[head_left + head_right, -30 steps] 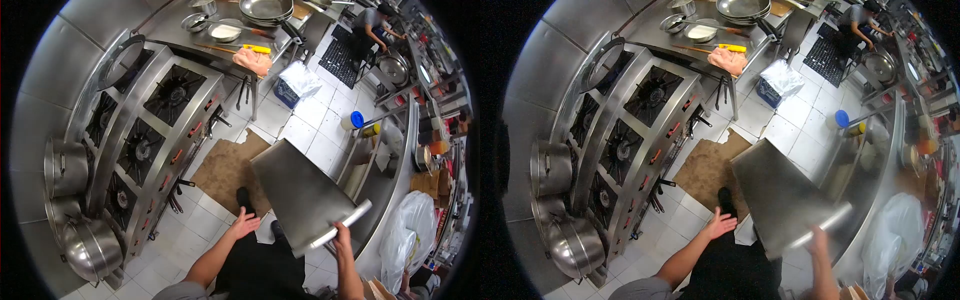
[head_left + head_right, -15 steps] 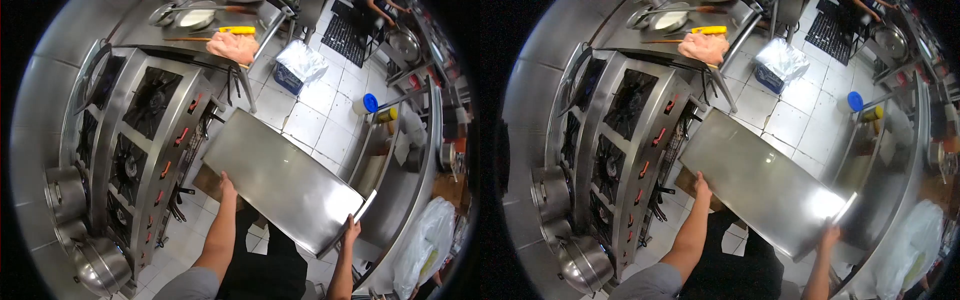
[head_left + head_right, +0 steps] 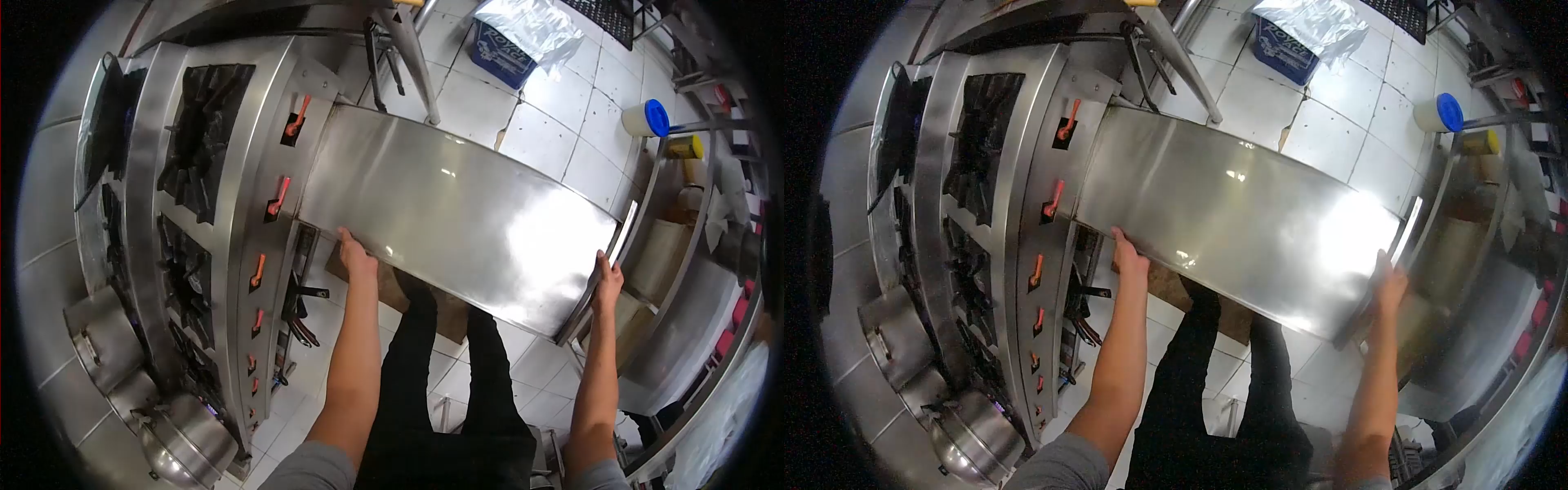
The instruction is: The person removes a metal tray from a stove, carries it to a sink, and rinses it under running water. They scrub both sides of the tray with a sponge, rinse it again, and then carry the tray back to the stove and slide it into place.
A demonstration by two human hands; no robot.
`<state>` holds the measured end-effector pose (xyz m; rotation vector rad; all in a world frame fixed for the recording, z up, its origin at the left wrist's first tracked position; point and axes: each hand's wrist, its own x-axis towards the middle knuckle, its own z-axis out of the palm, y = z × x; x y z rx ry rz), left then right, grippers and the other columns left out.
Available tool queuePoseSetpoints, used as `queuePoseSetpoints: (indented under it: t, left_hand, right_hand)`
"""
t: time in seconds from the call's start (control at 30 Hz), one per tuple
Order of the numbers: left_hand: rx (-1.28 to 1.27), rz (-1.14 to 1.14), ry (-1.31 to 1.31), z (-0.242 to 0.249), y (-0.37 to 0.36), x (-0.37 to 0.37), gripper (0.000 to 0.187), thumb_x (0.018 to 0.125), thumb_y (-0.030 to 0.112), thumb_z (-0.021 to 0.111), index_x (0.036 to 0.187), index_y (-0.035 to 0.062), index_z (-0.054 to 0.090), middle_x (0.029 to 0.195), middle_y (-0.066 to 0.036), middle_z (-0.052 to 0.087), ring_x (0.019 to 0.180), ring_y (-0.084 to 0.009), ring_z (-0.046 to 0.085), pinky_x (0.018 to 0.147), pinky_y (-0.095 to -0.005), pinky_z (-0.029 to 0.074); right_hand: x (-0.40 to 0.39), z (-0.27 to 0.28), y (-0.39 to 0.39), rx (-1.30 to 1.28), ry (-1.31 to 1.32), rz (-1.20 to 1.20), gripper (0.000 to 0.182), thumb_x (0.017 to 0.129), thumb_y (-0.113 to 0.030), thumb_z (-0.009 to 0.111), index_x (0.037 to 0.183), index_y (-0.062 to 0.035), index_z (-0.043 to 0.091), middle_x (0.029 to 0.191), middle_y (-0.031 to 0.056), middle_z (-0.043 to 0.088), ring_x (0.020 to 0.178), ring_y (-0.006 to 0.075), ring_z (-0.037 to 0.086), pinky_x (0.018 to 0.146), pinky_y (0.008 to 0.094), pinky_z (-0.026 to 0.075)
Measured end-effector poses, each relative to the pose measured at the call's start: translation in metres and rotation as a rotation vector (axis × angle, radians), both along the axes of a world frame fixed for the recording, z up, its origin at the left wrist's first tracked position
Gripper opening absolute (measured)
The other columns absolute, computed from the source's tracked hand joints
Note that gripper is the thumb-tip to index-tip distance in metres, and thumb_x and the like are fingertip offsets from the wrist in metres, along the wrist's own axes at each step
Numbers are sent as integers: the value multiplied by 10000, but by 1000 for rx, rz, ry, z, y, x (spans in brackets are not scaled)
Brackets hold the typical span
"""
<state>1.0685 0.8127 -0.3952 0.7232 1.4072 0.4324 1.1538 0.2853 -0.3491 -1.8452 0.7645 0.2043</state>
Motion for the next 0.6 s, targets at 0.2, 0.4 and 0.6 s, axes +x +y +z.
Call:
queuePoseSetpoints:
  t: [0.2, 0.4, 0.6]
  left_hand:
    - [-87, 129, 81, -7, 14, 15, 614, 968, 455, 494, 1371, -3, 425, 1399, -121, 457, 1240, -280, 471, 1045, -398, 385]
    - [-59, -37, -274, -20, 71, -8, 637, 944, 461, 535, 1363, -3, 417, 1342, -97, 516, 1184, -269, 515, 1014, -412, 400]
    - [579, -861, 422, 77, 41, 6, 540, 922, 221, 606, 1360, -20, 402, 1390, -192, 417, 1236, -286, 457, 972, -391, 414]
  right_hand:
    - [23, -4, 29, 44, -16, 28, 306, 874, -316, 685, 933, -29, 598, 811, -53, 551, 723, 62, 458, 663, 225, 364]
    - [-15, -42, 111, -25, 29, -37, 374, 853, -378, 685, 903, -14, 615, 802, 10, 592, 702, 98, 492, 654, 265, 418]
    - [-8, -81, 182, 108, 65, -38, 497, 855, -372, 650, 1062, 75, 579, 874, 104, 592, 765, 197, 528, 690, 349, 454]
